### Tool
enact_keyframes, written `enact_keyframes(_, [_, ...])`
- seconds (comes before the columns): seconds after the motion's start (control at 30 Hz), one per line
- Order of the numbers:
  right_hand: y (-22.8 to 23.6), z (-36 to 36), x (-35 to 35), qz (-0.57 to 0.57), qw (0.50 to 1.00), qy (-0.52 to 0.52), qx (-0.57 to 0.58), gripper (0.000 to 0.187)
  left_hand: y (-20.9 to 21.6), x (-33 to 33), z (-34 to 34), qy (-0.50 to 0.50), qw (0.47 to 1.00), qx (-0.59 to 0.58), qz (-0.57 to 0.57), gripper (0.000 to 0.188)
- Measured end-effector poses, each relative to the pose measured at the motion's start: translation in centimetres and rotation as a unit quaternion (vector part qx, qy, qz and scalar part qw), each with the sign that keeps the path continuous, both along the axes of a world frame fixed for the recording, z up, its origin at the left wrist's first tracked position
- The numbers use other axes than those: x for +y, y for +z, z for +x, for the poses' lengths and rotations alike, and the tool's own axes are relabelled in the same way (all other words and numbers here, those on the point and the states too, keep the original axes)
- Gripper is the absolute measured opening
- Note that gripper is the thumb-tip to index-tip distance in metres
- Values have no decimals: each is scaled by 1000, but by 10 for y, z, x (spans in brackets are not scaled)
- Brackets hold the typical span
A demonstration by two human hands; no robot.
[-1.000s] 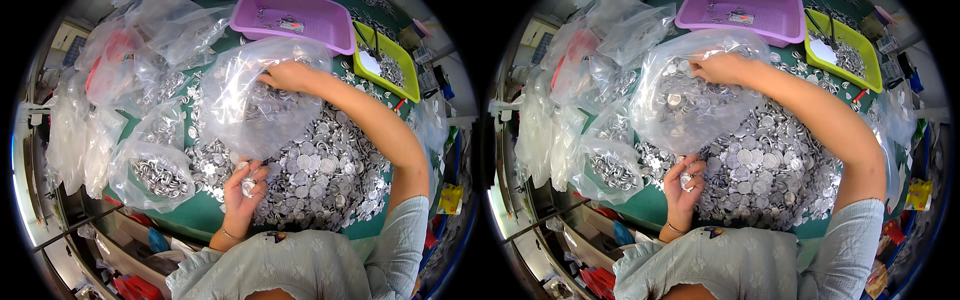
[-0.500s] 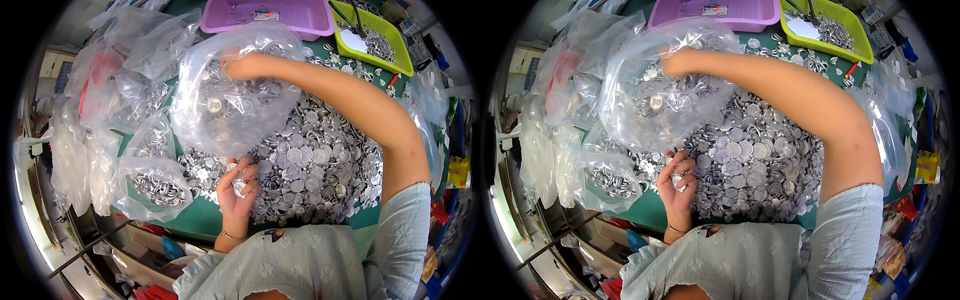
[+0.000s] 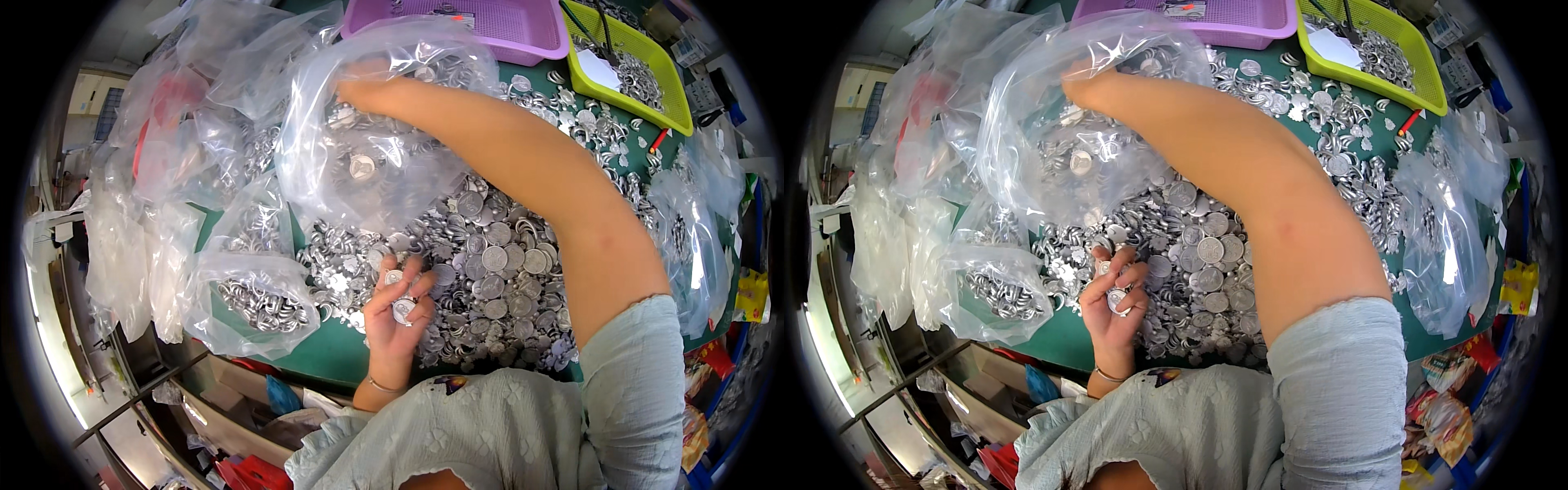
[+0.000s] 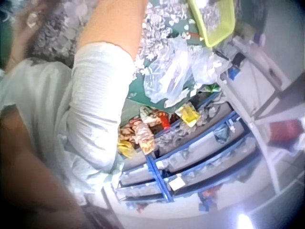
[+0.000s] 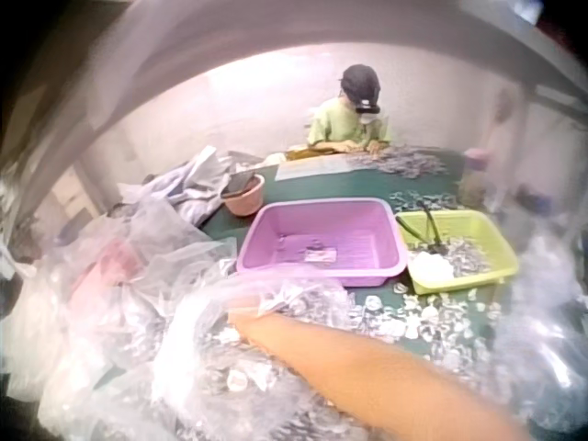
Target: The person sorts a large pile of small silver metal discs on a green table, picking them up by hand and placing them into clear plastic bags. They repeatedly scoop handfuls of discs, separate them, and transfer them into bags or bins, occasionally inspecting individual pieces.
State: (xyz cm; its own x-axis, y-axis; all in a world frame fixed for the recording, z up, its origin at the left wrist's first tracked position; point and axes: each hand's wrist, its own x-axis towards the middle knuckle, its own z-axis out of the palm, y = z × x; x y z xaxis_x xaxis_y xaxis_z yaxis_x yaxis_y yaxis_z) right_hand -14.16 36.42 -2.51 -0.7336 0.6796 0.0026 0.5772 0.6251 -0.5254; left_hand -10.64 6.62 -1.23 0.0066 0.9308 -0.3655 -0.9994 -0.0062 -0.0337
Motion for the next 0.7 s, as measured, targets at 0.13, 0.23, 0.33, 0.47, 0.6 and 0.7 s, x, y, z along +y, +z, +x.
enact_keyframes(0.13, [-22,-9,7,30,993,-53,99,35,0,1,1,-4,1000,-2,9,32])
enact_keyframes(0.23, [-25,-17,8,-42,983,-89,156,36,-1,1,0,-3,1000,-4,10,32])
enact_keyframes(0.33, [-22,-26,8,-138,961,-119,205,36,1,1,1,5,1000,3,-2,32])
enact_keyframes(0.47, [-24,-27,13,-13,976,-27,213,36,0,2,1,-2,1000,10,2,31])
enact_keyframes(0.6, [-19,-23,4,-50,956,-48,284,34,-1,1,0,0,1000,12,0,30])
enact_keyframes(0.7, [-11,-15,5,-35,975,-4,220,31,-1,1,0,-3,1000,17,-2,30])
